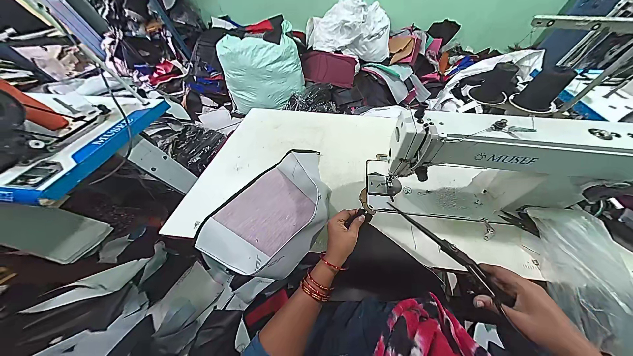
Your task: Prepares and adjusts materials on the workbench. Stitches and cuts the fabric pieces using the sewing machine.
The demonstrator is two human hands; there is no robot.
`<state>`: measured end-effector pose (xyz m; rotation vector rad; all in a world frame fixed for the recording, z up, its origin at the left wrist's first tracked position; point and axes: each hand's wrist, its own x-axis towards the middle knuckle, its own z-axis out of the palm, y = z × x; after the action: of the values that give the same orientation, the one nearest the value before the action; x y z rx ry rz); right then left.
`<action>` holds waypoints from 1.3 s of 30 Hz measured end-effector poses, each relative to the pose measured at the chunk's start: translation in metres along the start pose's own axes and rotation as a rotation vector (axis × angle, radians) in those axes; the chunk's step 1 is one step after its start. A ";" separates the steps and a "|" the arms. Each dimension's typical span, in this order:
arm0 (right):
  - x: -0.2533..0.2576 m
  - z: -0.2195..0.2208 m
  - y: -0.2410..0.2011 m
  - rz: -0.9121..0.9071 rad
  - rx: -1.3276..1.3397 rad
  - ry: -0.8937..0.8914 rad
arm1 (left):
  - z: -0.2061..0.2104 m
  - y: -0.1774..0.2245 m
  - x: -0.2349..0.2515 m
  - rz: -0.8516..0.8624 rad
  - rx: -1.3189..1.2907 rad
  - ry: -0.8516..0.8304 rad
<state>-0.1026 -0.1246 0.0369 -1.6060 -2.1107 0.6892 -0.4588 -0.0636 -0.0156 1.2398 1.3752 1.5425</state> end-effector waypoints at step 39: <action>0.050 0.061 -0.075 -0.031 -0.224 -0.242 | -0.001 -0.001 -0.003 0.023 -0.065 -0.053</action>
<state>-0.2088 -0.1016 0.0342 -1.6712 -2.4578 0.6875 -0.4589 -0.0667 -0.0169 1.2514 1.2718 1.5467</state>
